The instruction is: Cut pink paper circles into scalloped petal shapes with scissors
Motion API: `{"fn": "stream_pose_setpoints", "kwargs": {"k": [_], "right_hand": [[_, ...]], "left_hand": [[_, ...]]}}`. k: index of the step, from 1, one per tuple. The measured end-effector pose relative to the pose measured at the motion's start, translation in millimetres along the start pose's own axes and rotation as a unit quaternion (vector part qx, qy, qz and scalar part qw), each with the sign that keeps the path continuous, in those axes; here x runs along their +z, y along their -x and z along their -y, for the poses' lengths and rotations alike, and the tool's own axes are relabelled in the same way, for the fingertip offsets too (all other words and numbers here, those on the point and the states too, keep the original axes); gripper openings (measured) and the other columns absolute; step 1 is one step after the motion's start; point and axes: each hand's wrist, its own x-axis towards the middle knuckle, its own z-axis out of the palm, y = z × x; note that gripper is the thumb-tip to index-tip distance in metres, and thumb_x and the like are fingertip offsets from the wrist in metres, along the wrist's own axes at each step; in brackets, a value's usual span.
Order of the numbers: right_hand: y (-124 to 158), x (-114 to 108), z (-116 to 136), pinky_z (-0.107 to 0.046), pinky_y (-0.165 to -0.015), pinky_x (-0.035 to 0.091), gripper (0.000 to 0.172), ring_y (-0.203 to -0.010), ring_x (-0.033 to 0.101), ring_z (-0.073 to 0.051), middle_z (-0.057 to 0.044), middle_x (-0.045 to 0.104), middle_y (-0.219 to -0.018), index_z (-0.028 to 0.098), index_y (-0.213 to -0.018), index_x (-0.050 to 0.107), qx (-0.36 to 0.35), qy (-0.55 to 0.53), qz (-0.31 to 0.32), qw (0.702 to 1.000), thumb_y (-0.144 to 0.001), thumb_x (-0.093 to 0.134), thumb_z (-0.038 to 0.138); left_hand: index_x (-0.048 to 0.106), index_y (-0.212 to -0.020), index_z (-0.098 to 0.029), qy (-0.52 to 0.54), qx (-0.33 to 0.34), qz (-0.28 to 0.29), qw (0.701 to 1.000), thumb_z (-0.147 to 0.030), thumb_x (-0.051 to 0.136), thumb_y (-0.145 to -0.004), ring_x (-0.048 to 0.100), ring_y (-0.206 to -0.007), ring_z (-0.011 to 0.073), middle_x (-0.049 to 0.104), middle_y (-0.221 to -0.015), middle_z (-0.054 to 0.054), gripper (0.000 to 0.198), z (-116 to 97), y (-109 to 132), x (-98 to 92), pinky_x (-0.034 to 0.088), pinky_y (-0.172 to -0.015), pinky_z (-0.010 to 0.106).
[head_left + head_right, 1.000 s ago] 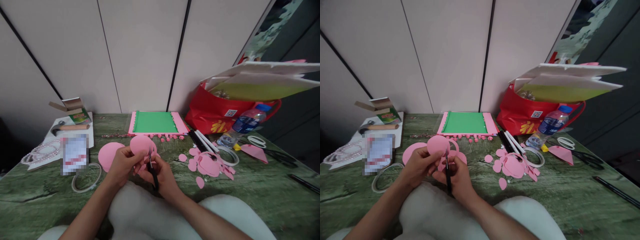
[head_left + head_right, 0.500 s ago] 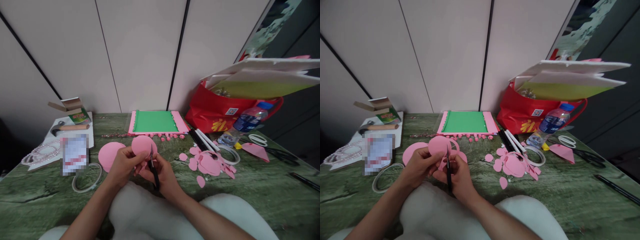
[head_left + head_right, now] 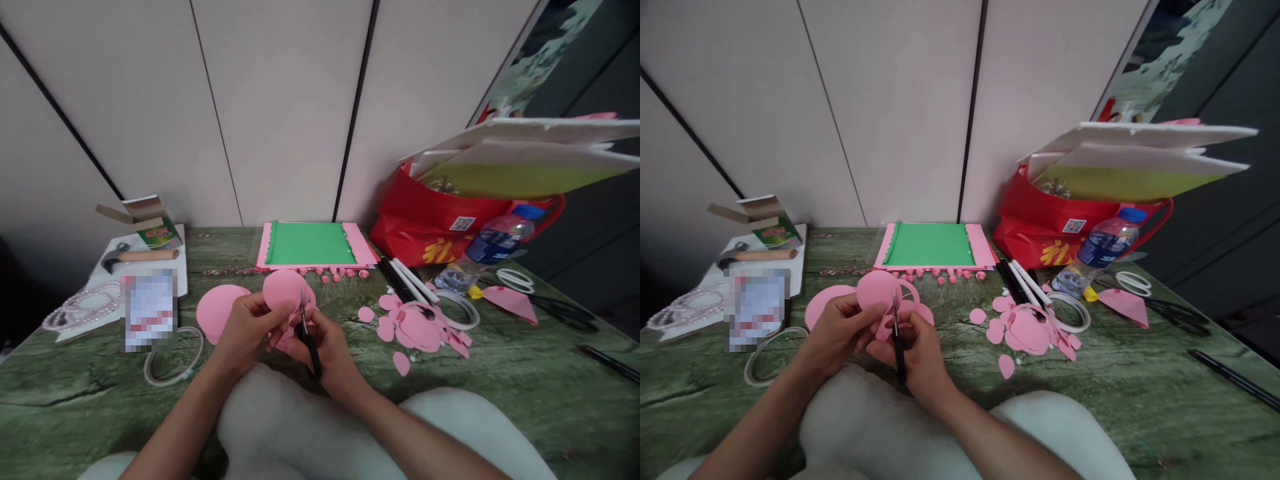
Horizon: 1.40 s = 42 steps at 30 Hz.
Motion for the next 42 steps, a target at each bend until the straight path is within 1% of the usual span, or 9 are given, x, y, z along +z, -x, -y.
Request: {"fn": "stream_pose_setpoints", "kwargs": {"k": [3, 7, 15, 23, 27, 31, 33, 37, 42], "right_hand": [[0, 0, 4, -0.02, -0.045, 0.033, 0.034, -0.048, 0.045, -0.009, 0.005, 0.055, -0.061, 0.02, -0.078, 0.049, 0.012, -0.014, 0.009, 1.0, -0.063, 0.074, 0.038], [0, 0, 9, -0.019, -0.041, 0.03, 0.035, -0.042, 0.039, -0.007, 0.007, 0.052, -0.055, 0.02, -0.076, 0.049, 0.029, -0.012, 0.001, 0.999, -0.06, 0.075, 0.039], [0, 2, 14, -0.018, -0.037, 0.03, 0.038, -0.036, 0.039, -0.006, 0.008, 0.05, -0.048, 0.021, -0.072, 0.049, 0.051, -0.012, -0.011, 0.999, -0.055, 0.076, 0.042], [2, 1, 12, -0.017, -0.036, 0.029, 0.036, -0.035, 0.04, -0.006, 0.008, 0.051, -0.046, 0.019, -0.074, 0.049, 0.049, -0.001, -0.011, 0.999, -0.059, 0.073, 0.041], [2, 2, 9, -0.019, -0.038, 0.033, 0.035, -0.038, 0.043, -0.008, 0.006, 0.054, -0.05, 0.019, -0.074, 0.05, 0.055, 0.003, 0.002, 0.998, -0.06, 0.072, 0.042], [2, 1, 8, -0.02, -0.042, 0.031, 0.037, -0.042, 0.042, -0.008, 0.007, 0.051, -0.052, 0.019, -0.077, 0.05, 0.066, 0.004, 0.012, 0.998, -0.058, 0.074, 0.041], [1, -1, 7, -0.02, -0.046, 0.031, 0.039, -0.047, 0.041, -0.008, 0.007, 0.05, -0.055, 0.02, -0.081, 0.049, 0.059, -0.004, 0.014, 0.998, -0.058, 0.075, 0.038], [-1, -2, 8, -0.023, -0.052, 0.033, 0.046, -0.055, 0.044, -0.01, 0.005, 0.052, -0.063, 0.02, -0.086, 0.047, 0.054, -0.015, 0.01, 0.998, -0.055, 0.078, 0.036], [-1, -1, 8, -0.023, -0.053, 0.032, 0.045, -0.053, 0.041, -0.009, 0.007, 0.049, -0.06, 0.02, -0.084, 0.047, 0.053, -0.007, 0.001, 0.999, -0.056, 0.077, 0.037]], "left_hand": [[0.056, -0.052, -0.013, -0.001, 0.005, -0.006, 1.0, -0.029, 0.07, -0.067, 0.037, -0.028, 0.0017, 0.052, -0.041, -0.005, 0.026, 0, 0, -0.5, 0.025, -0.028, 0.013], [0.055, -0.051, -0.013, 0.002, 0.008, -0.009, 1.0, -0.029, 0.071, -0.065, 0.037, -0.028, 0.0015, 0.051, -0.04, -0.006, 0.027, -2, 0, -0.5, 0.024, -0.028, 0.013], [0.055, -0.051, -0.013, 0.017, 0.006, -0.019, 1.0, -0.028, 0.072, -0.063, 0.038, -0.028, 0.0017, 0.052, -0.042, -0.006, 0.026, -4, 0, 0.1, 0.025, -0.027, 0.013], [0.055, -0.054, -0.014, 0.026, 0.013, -0.018, 0.999, -0.03, 0.07, -0.066, 0.04, -0.029, 0.0024, 0.053, -0.044, -0.005, 0.025, -2, 0, -1.1, 0.027, -0.028, 0.014], [0.054, -0.054, -0.014, 0.018, 0.012, -0.015, 1.0, -0.032, 0.067, -0.069, 0.04, -0.029, 0.0036, 0.052, -0.043, -0.005, 0.027, -2, -1, -0.4, 0.027, -0.029, 0.015], [0.051, -0.048, -0.014, -0.032, 0.015, -0.041, 0.999, -0.03, 0.067, -0.068, 0.032, -0.029, 0.0015, 0.044, -0.036, -0.007, 0.031, -3, -1, -1.8, 0.02, -0.03, 0.015], [0.051, -0.047, -0.014, -0.051, 0.005, -0.036, 0.998, -0.029, 0.069, -0.065, 0.031, -0.029, 0.0017, 0.042, -0.035, -0.007, 0.029, -3, -1, -3.1, 0.018, -0.03, 0.015], [0.053, -0.05, -0.014, -0.067, -0.005, -0.015, 0.998, -0.027, 0.07, -0.063, 0.03, -0.031, 0.0022, 0.042, -0.037, -0.007, 0.025, -1, 0, -5.1, 0.019, -0.031, 0.016], [0.053, -0.052, -0.015, -0.071, 0.002, -0.02, 0.997, -0.031, 0.069, -0.065, 0.03, -0.033, 0.0027, 0.041, -0.038, -0.008, 0.027, 0, -1, -3.4, 0.02, -0.033, 0.016]]}}
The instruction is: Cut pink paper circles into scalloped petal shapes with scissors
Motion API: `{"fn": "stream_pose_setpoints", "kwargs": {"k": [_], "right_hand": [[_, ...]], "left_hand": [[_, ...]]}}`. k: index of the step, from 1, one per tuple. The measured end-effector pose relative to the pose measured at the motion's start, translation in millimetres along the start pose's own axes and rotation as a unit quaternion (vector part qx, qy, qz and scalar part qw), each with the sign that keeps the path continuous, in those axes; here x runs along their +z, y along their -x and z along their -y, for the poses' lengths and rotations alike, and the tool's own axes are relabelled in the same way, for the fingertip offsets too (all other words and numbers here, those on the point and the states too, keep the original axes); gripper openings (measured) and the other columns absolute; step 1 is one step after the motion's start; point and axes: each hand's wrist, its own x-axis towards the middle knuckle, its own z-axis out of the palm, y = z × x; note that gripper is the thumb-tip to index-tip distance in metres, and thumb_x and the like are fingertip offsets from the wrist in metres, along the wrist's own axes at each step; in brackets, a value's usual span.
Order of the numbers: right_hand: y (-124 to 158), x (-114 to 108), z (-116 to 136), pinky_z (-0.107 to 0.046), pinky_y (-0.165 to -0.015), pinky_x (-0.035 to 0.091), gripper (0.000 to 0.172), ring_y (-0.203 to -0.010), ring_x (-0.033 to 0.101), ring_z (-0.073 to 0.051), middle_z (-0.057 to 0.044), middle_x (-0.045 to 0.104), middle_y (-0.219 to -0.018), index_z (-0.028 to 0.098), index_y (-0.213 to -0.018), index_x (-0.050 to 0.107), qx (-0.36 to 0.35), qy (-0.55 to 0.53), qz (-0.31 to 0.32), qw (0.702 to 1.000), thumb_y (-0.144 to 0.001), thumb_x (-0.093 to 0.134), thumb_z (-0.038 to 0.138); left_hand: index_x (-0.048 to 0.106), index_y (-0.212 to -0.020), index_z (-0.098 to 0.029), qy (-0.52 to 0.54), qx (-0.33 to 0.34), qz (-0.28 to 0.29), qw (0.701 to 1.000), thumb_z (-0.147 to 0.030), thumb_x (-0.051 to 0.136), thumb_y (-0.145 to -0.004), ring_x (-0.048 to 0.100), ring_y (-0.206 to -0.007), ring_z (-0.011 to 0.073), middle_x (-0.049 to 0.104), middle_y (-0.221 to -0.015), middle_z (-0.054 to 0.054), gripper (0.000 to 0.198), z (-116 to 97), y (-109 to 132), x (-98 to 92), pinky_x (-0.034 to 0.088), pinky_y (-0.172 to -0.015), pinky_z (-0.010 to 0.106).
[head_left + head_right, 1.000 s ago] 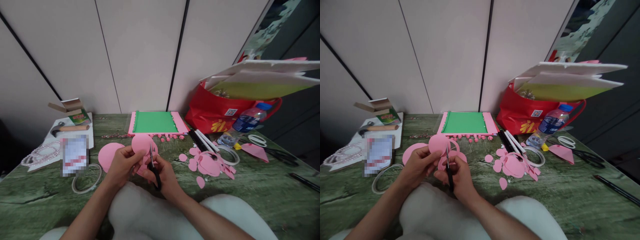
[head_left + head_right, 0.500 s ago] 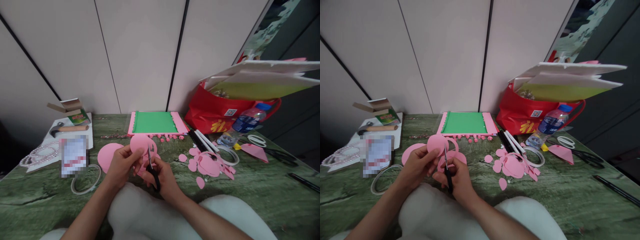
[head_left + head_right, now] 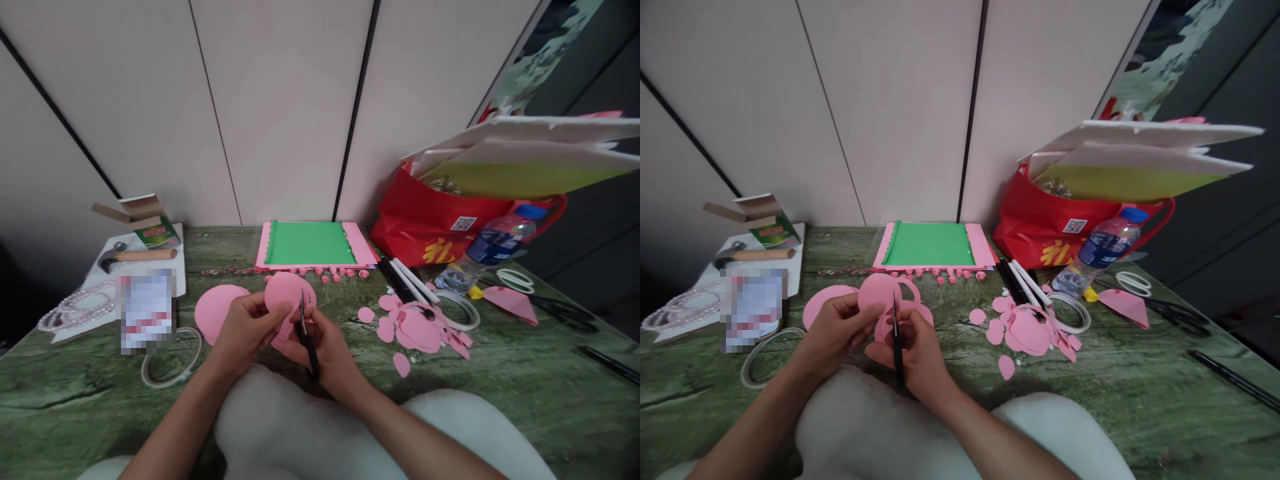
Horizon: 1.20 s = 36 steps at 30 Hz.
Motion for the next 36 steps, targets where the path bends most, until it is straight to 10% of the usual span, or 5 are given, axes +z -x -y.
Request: {"fn": "stream_pose_setpoints", "kwargs": {"k": [36], "right_hand": [[4, 2, 9, -0.02, -0.037, 0.032, 0.039, -0.037, 0.042, -0.009, 0.006, 0.052, -0.047, 0.022, -0.073, 0.049, 0.01, 0.011, -0.004, 1.0, -0.056, 0.074, 0.046]], "left_hand": [[0.052, -0.057, -0.016, 0.06, 0.028, -0.009, 0.998, -0.03, 0.066, -0.07, 0.037, -0.033, 0.0033, 0.047, -0.042, -0.007, 0.024, -5, 1, 1.4, 0.027, -0.033, 0.016]]}}
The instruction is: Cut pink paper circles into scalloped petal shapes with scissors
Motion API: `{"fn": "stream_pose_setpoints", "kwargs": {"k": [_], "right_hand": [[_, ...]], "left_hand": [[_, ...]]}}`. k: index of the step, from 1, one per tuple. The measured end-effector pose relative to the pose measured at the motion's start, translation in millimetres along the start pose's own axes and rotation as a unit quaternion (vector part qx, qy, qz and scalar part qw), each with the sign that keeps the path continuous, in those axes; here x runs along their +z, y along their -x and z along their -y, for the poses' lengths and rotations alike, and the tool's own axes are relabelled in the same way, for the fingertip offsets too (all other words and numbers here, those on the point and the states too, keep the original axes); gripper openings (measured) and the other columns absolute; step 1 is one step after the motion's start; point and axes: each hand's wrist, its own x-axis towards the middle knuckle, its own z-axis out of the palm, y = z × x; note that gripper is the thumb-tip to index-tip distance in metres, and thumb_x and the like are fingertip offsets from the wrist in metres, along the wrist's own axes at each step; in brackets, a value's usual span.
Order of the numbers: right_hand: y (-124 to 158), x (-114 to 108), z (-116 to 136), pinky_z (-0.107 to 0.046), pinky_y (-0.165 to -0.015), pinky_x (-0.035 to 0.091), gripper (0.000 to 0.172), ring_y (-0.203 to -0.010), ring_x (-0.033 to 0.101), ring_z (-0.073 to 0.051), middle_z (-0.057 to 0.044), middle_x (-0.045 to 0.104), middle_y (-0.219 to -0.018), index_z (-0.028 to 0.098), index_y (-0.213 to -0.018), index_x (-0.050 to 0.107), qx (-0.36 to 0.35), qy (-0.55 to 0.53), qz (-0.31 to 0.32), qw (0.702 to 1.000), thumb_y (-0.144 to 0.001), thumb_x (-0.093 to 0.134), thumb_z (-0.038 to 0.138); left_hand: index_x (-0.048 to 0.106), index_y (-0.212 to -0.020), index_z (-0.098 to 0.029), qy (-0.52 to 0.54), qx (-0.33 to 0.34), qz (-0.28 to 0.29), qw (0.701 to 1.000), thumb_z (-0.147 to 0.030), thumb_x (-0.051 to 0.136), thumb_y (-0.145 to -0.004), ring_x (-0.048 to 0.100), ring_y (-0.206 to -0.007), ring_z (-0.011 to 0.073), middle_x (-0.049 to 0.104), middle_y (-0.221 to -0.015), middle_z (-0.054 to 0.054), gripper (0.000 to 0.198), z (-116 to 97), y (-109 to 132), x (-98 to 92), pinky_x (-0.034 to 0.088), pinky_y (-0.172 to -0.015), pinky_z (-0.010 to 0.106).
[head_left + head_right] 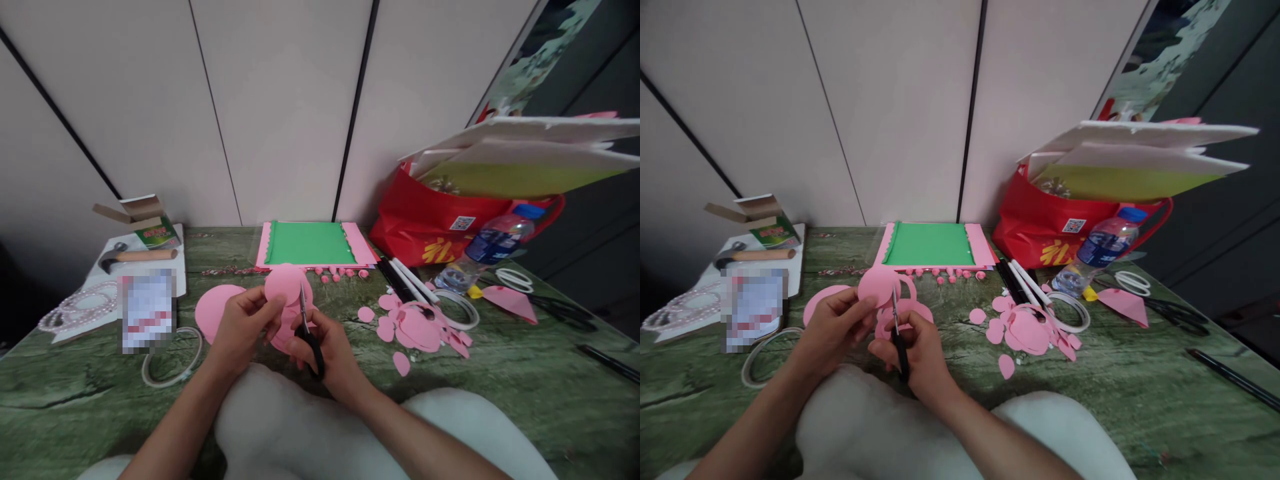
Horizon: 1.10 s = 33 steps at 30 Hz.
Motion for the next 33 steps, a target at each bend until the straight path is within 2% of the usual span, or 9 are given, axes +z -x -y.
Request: {"fn": "stream_pose_setpoints", "kwargs": {"k": [4, 9, 15, 23, 26, 33], "right_hand": [[0, 1, -5, -0.02, -0.039, 0.034, 0.038, -0.04, 0.044, -0.009, 0.005, 0.056, -0.054, 0.021, -0.075, 0.049, -0.011, -0.003, 0.017, 1.0, -0.059, 0.073, 0.046], [-1, 1, -11, -0.02, -0.045, 0.035, 0.04, -0.046, 0.045, -0.009, 0.006, 0.053, -0.056, 0.02, -0.078, 0.049, -0.005, -0.007, 0.032, 0.999, -0.059, 0.075, 0.043], [-3, -2, -12, -0.024, -0.059, 0.04, 0.043, -0.062, 0.053, -0.013, 0.001, 0.059, -0.073, 0.021, -0.085, 0.049, -0.04, -0.016, 0.023, 0.999, -0.059, 0.077, 0.039], [-3, 0, -13, -0.027, -0.062, 0.043, 0.044, -0.064, 0.056, -0.014, 0.001, 0.057, -0.07, 0.021, -0.087, 0.049, -0.034, -0.017, 0.015, 0.999, -0.059, 0.077, 0.04], [-4, -1, -15, -0.026, -0.059, 0.042, 0.044, -0.063, 0.055, -0.015, 0.002, 0.057, -0.069, 0.021, -0.086, 0.048, -0.033, -0.016, 0.012, 0.999, -0.058, 0.077, 0.04], [-3, -2, -13, -0.021, -0.048, 0.033, 0.042, -0.05, 0.044, -0.009, 0.006, 0.05, -0.058, 0.021, -0.08, 0.048, -0.033, -0.015, 0.016, 0.999, -0.056, 0.079, 0.036]], "left_hand": [[0.055, -0.061, -0.016, 0.008, -0.019, 0.021, 1.0, -0.034, 0.064, -0.072, 0.043, -0.032, 0.006, 0.055, -0.046, -0.004, 0.023, 1, 0, 0.5, 0.03, -0.031, 0.017], [0.053, -0.052, -0.015, -0.034, -0.022, -0.006, 0.999, -0.032, 0.068, -0.067, 0.035, -0.03, 0.0029, 0.05, -0.039, -0.005, 0.027, 2, 0, -0.1, 0.024, -0.029, 0.015], [0.055, -0.054, -0.015, -0.043, -0.044, 0.012, 0.998, -0.03, 0.069, -0.064, 0.035, -0.029, 0.0034, 0.05, -0.039, -0.005, 0.023, 1, 1, 1.0, 0.023, -0.029, 0.016], [0.057, -0.055, -0.015, -0.033, -0.04, 0.017, 0.998, -0.031, 0.069, -0.064, 0.035, -0.029, 0.0031, 0.051, -0.039, -0.006, 0.022, 2, 0, 1.4, 0.023, -0.029, 0.015], [0.059, -0.056, -0.015, -0.029, -0.037, 0.022, 0.999, -0.031, 0.069, -0.066, 0.034, -0.029, 0.0026, 0.051, -0.04, -0.006, 0.021, 3, 1, 1.1, 0.023, -0.029, 0.015], [0.059, -0.057, -0.014, -0.022, -0.039, 0.014, 0.999, -0.03, 0.069, -0.066, 0.033, -0.029, 0.0018, 0.049, -0.039, -0.007, 0.021, 2, 1, 0.9, 0.022, -0.029, 0.015]]}}
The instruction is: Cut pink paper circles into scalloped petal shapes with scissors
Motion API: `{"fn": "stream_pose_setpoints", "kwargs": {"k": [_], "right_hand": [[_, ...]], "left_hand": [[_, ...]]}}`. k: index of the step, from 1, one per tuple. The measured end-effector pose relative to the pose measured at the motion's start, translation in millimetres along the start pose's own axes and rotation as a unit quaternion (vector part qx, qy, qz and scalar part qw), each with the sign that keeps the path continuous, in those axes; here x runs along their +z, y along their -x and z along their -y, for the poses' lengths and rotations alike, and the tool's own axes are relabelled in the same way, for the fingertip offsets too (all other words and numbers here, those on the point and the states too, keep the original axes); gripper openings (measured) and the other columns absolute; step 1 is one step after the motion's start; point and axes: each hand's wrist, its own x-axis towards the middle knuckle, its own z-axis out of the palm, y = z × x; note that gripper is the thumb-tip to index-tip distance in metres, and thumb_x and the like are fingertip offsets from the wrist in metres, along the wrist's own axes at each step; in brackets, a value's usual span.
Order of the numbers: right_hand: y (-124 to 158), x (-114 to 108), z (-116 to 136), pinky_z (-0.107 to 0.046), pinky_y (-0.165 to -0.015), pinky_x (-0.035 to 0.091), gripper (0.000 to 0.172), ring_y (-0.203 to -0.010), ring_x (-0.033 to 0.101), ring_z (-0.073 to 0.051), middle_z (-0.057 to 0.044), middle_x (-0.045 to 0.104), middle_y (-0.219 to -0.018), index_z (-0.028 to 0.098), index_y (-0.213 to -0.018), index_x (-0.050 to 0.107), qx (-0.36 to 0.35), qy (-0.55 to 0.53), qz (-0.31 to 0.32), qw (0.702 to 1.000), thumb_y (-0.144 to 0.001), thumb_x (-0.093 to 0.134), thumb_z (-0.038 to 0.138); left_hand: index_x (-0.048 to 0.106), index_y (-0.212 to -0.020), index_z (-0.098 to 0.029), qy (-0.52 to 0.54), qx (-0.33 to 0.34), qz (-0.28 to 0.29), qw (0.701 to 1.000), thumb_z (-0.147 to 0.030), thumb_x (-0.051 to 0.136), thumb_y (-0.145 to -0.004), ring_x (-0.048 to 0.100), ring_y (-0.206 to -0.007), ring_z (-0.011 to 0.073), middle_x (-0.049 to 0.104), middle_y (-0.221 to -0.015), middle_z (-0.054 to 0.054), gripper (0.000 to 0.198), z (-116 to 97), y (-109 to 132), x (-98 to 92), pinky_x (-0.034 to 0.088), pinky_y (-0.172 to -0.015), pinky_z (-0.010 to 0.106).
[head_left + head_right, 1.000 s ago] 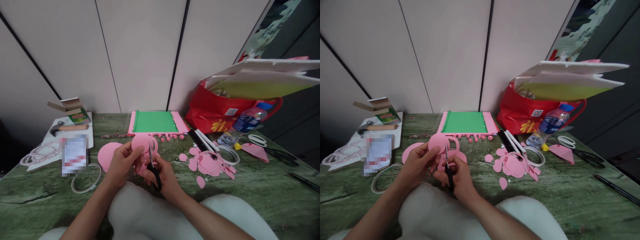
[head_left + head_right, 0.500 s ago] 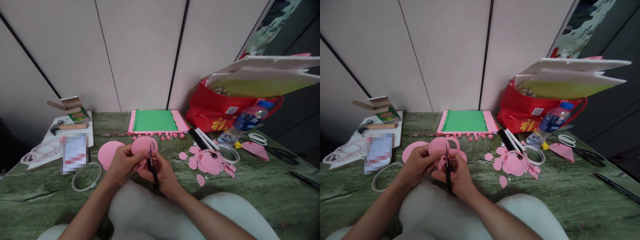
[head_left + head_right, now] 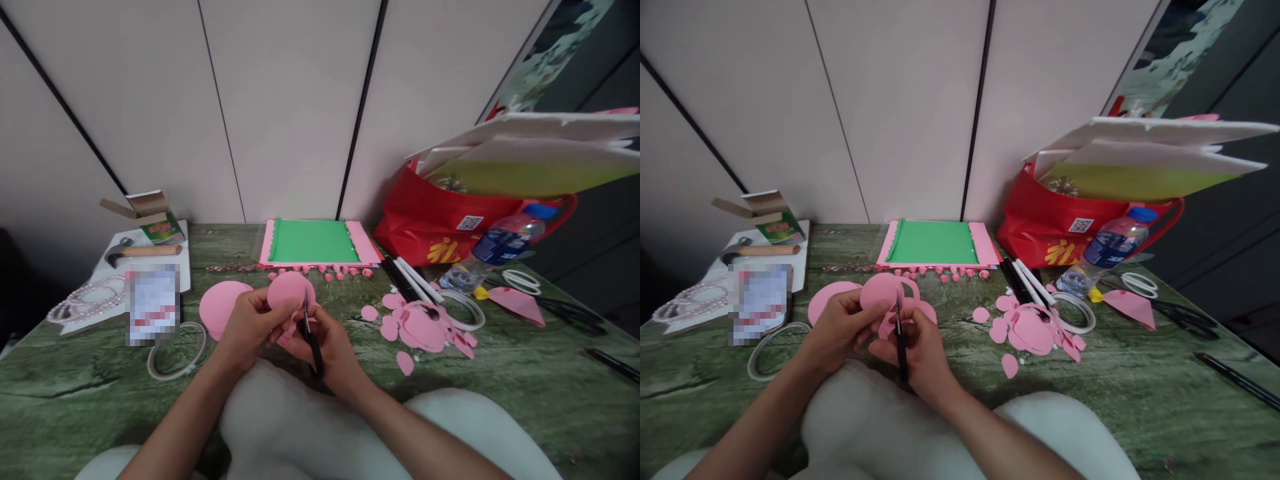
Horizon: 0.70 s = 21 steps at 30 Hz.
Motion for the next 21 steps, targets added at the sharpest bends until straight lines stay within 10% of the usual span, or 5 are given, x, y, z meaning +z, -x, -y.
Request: {"fn": "stream_pose_setpoints", "kwargs": {"k": [21], "right_hand": [[1, 3, 14, -0.017, -0.037, 0.032, 0.039, -0.038, 0.04, -0.006, 0.009, 0.048, -0.045, 0.02, -0.069, 0.049, 0.056, 0.005, -0.031, 0.998, -0.05, 0.078, 0.036]], "left_hand": [[0.052, -0.053, -0.014, 0.025, 0.017, -0.025, 0.999, -0.028, 0.068, -0.067, 0.032, -0.03, 0.0015, 0.047, -0.039, -0.007, 0.025, -2, 0, 0.0, 0.019, -0.031, 0.015]]}}
